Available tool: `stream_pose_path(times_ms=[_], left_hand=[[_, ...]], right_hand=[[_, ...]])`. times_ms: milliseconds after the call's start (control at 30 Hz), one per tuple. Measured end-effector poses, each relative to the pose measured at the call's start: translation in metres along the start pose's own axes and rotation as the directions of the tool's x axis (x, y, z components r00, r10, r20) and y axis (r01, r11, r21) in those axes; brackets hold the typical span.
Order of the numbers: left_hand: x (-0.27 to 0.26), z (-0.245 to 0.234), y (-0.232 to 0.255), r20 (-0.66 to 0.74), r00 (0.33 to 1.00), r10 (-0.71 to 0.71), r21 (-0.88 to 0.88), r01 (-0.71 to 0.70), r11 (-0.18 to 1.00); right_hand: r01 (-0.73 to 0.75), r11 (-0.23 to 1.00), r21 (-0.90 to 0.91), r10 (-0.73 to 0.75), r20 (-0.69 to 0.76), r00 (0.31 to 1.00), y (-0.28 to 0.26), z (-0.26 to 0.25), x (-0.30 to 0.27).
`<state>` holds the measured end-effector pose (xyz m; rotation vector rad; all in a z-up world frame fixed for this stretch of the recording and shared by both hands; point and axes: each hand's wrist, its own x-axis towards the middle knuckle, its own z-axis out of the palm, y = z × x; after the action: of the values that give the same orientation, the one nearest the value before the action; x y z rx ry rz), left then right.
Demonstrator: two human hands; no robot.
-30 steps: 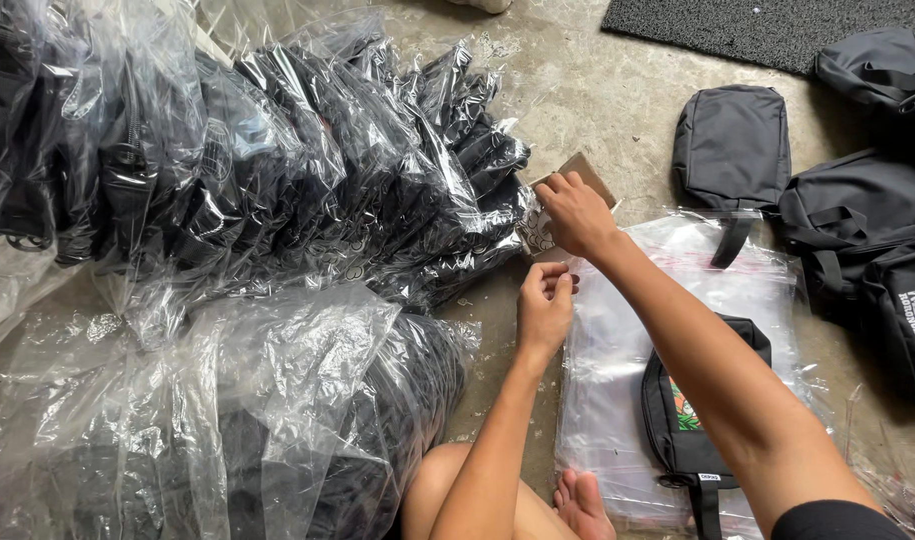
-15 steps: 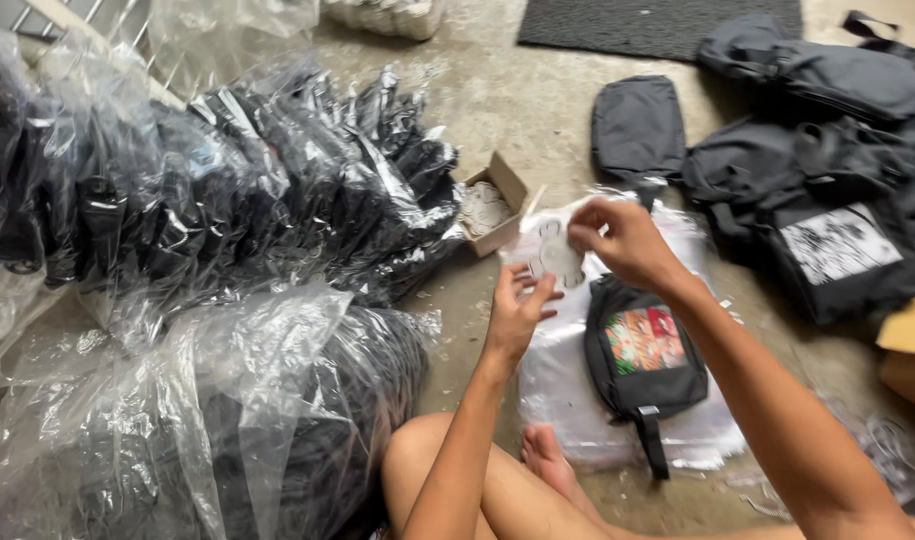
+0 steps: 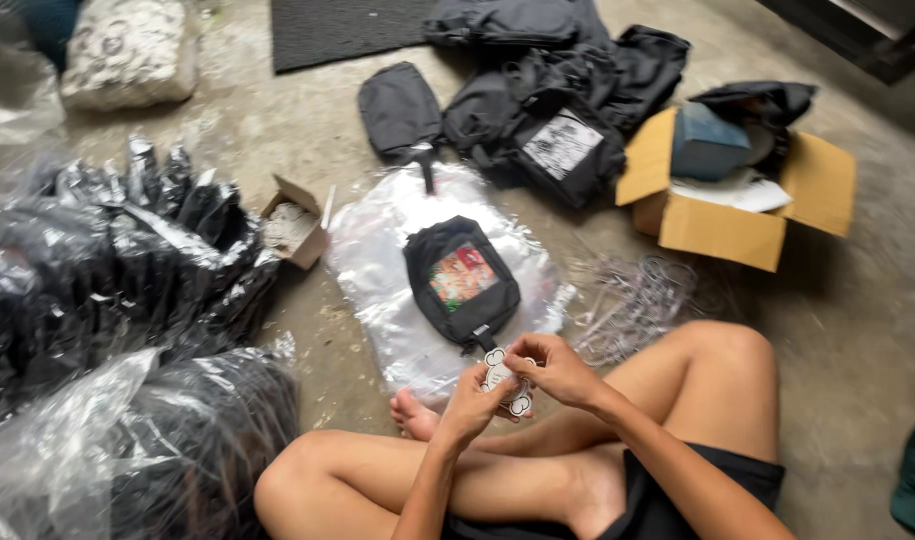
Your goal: The person places black bags into clear plastic sleeves and attaches small tags to the bags by hand.
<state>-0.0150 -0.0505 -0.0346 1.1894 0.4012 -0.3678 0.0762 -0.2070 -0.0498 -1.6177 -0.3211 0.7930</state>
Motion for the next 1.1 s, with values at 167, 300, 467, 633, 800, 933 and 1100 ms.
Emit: stream_pose_path(times_ms=[167, 300, 467, 633, 800, 933, 1100], left_hand=[[0.007, 0.007, -0.026, 0.115, 0.993, 0.028, -0.038, -0.024, 0.999], [0.001, 0.010, -0.009, 0.048, 0.996, 0.078, 0.047, -0.080, 0.996], [0.027, -0.006, -0.043, 0.057, 0.990, 0.131, -0.101, -0.125, 0.987], [0.034, -0.007, -0.055, 0.112, 0.975, 0.192, -0.116, -0.179, 0.977], [0.037, -0.008, -0.059, 0.094, 0.984, 0.152, -0.124, -0.140, 0.982], [0.054, -0.002, -0.067, 0.065, 0.986, 0.150, -0.084, -0.145, 0.986], [0.107, 0.049, -0.033, 0.146, 0.966, 0.216, 0.018, -0.221, 0.975]], right_hand=[[0.054, 0.997, -0.051, -0.065, -0.264, 0.962, 0.019, -0.048, 0.003], [-0.257, 0.926, -0.278, 0.126, -0.415, 0.901, -0.002, -0.120, 0.011], [-0.411, 0.720, -0.559, 0.064, -0.536, 0.842, 0.009, -0.201, 0.024], [-0.444, 0.665, -0.600, 0.064, -0.547, 0.835, 0.003, -0.199, 0.045], [-0.375, 0.767, -0.520, 0.008, -0.578, 0.816, 0.081, -0.222, 0.111], [-0.373, 0.798, -0.473, 0.011, -0.608, 0.794, 0.096, -0.220, 0.125], [-0.393, 0.683, -0.616, -0.032, -0.562, 0.826, 0.040, -0.199, 0.075]])
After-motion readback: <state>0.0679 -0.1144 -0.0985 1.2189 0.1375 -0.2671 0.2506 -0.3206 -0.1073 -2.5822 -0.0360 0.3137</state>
